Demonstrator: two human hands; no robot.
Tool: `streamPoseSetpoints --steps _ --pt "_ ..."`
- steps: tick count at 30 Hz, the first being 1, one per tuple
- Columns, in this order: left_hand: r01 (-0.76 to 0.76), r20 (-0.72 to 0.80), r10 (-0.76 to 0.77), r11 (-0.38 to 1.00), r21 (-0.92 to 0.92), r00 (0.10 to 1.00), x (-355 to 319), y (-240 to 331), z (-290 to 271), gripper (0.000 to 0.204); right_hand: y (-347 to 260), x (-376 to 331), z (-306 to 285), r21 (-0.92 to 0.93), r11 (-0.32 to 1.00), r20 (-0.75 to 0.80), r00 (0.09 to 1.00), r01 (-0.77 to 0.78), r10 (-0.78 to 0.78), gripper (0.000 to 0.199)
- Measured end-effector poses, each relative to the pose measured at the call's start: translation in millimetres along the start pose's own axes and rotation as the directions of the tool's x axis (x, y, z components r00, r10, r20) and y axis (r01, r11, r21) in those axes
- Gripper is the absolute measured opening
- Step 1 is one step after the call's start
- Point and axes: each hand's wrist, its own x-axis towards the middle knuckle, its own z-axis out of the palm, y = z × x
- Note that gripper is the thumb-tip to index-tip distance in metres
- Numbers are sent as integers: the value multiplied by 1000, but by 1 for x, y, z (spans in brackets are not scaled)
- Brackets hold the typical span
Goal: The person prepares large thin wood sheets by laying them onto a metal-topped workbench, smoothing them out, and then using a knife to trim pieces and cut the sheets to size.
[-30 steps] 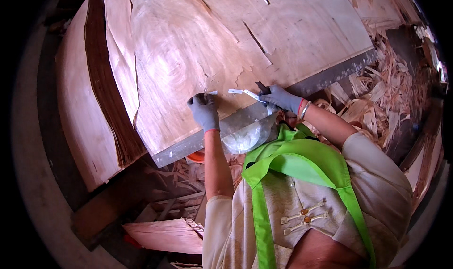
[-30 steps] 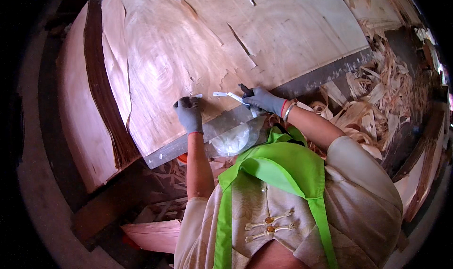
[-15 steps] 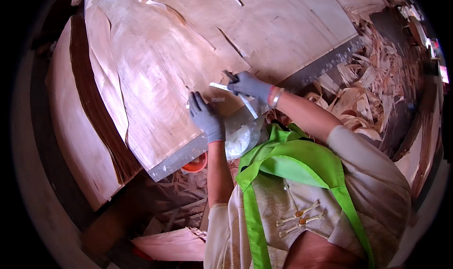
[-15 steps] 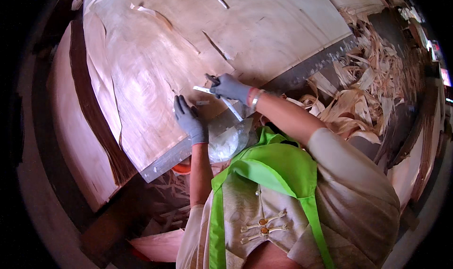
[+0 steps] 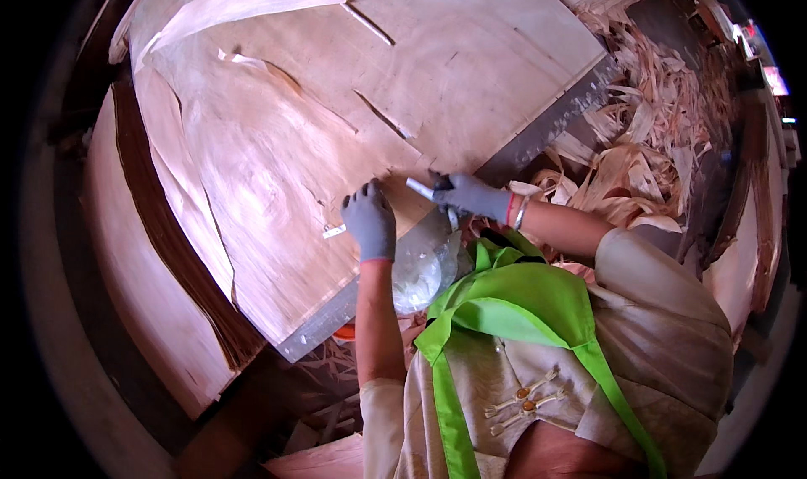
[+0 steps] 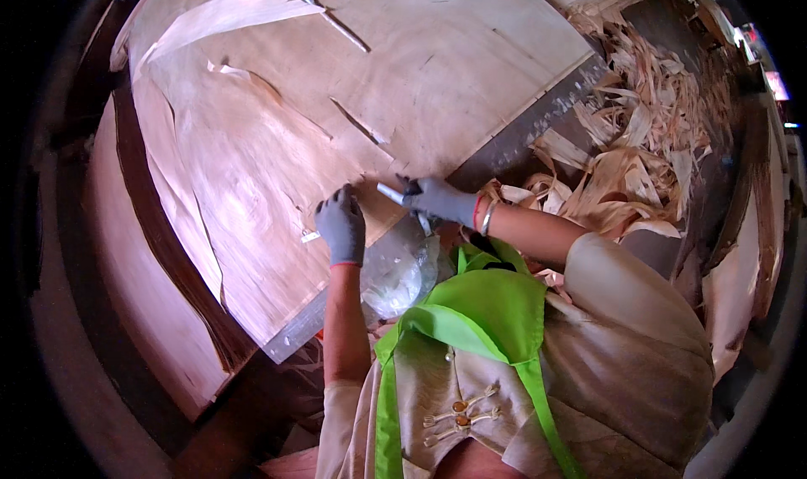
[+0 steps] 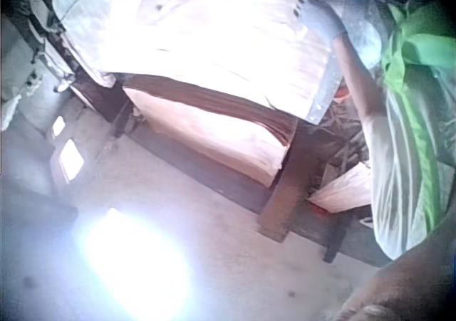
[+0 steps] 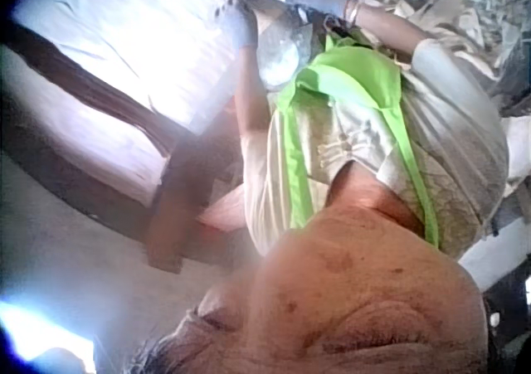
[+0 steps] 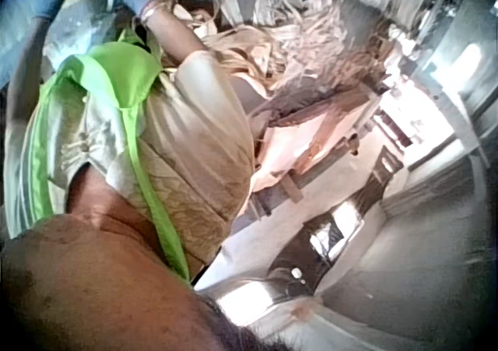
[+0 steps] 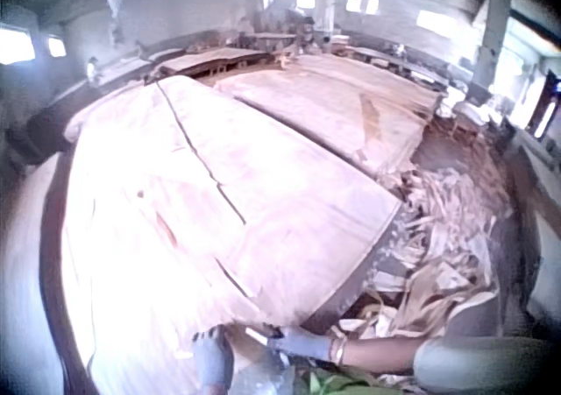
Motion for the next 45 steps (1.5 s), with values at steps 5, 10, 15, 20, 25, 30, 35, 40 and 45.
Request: streamPoseSetpoints --steps 5,10,15,20,25,30,35,40,45 --pt "54 -240 -110 972 -231 964 72 23 -3 24 -3 31 -72 250 960 -252 966 127 -62 16" --pt "306 -214 -340 936 -176 916 120 47 6 43 6 41 -97 224 971 -296 955 82 -13 20" --pt "365 -161 -402 906 -216 901 136 38 23 41 7 43 -97 240 968 -274 962 75 -7 22" --pt "250 -189 -324 909 -334 927 137 33 30 28 13 47 -103 249 966 -255 967 75 -10 21" --pt "239 -265 -332 914 -328 905 140 22 37 16 7 45 -102 252 967 -210 977 23 31 21" --pt "174 -244 -218 966 -191 945 136 26 36 19 -1 37 -106 280 959 -185 983 45 8 21" --pt "206 -147 -258 932 -299 955 138 9 30 22 0 37 -106 309 950 -151 989 36 11 21" --pt "358 131 -438 492 -793 890 134 -18 30 17 -12 47 -104 344 924 -79 986 165 -146 22" --pt "207 -162 -307 868 -451 938 130 -15 23 14 -59 73 -81 243 964 -33 994 111 -107 22"
